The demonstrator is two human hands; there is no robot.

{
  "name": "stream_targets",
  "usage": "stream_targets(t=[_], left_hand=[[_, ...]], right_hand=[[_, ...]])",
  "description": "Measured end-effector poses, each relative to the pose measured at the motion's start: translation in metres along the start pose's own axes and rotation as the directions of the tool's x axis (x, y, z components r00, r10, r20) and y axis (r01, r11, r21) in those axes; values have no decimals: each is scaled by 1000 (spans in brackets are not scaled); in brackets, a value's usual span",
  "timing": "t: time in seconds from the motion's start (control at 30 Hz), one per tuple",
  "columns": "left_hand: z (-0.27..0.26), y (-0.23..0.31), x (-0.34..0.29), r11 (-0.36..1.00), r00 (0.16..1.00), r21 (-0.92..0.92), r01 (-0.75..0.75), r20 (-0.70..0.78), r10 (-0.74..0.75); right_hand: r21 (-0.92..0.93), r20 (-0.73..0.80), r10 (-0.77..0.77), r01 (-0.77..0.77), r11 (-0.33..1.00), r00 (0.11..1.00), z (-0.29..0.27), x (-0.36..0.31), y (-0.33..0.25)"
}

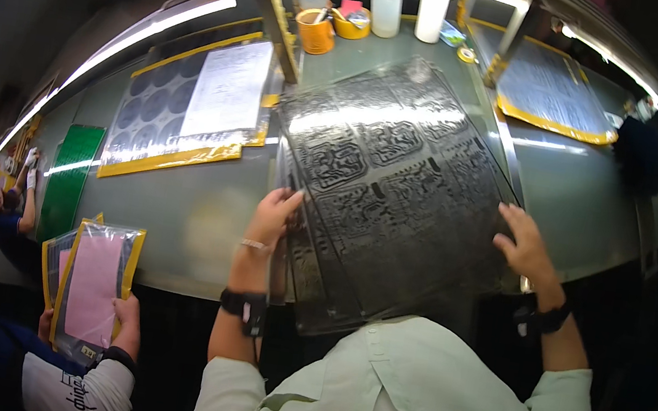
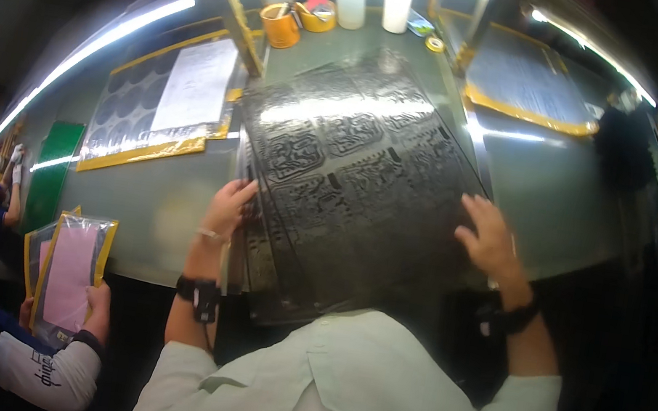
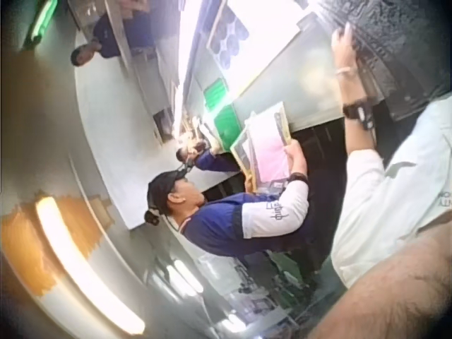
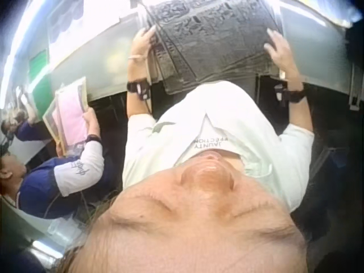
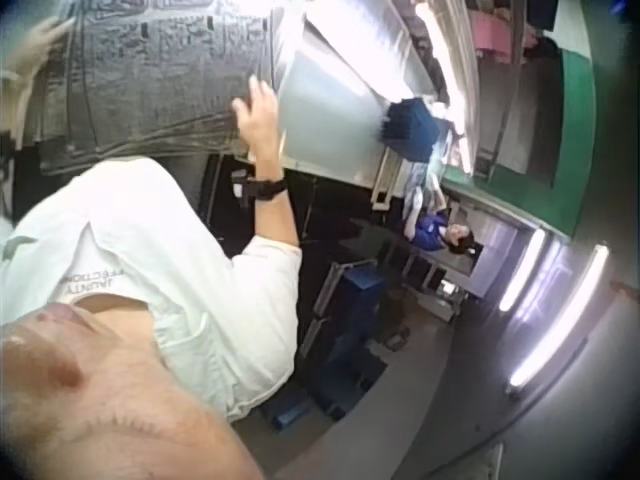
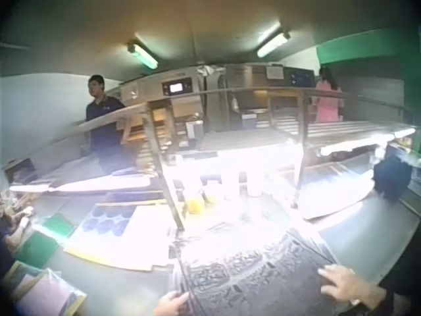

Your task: Handling and inspecting film-like electronic components at a workstation.

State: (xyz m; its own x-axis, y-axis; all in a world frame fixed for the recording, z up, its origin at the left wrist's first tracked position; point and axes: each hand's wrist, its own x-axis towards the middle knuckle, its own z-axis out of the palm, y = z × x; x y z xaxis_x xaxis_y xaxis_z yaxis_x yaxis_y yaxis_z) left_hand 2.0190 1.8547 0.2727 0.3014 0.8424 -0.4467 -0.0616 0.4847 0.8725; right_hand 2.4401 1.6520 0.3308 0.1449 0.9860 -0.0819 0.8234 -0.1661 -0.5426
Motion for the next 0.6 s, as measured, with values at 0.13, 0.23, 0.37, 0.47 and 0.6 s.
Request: stream_targets(t=[0.13, 0.23, 0.37, 0.47, 0.6], left_hand=[[25, 1, -72, 1000, 997, 2, -18, -73, 18], [40, -14, -104, 992, 997, -97, 77, -22, -79], [90, -4, -136, 988, 990, 109, -105, -84, 115], [84, -15, -135, 954, 971, 285, -92, -188, 149], [67, -16, -110, 868, 949, 476, -139, -185, 254]], right_hand=[[-325, -153, -28, -23, 945, 988, 34, -44, 10], [-368, -216, -29, -54, 928, 976, 40, -48, 1], [-424, -254, -43, -71, 903, 966, 37, -50, -18], [-403, -251, -46, -61, 913, 967, 36, -57, -31], [-356, -238, -65, -25, 934, 969, 40, -67, -36]])
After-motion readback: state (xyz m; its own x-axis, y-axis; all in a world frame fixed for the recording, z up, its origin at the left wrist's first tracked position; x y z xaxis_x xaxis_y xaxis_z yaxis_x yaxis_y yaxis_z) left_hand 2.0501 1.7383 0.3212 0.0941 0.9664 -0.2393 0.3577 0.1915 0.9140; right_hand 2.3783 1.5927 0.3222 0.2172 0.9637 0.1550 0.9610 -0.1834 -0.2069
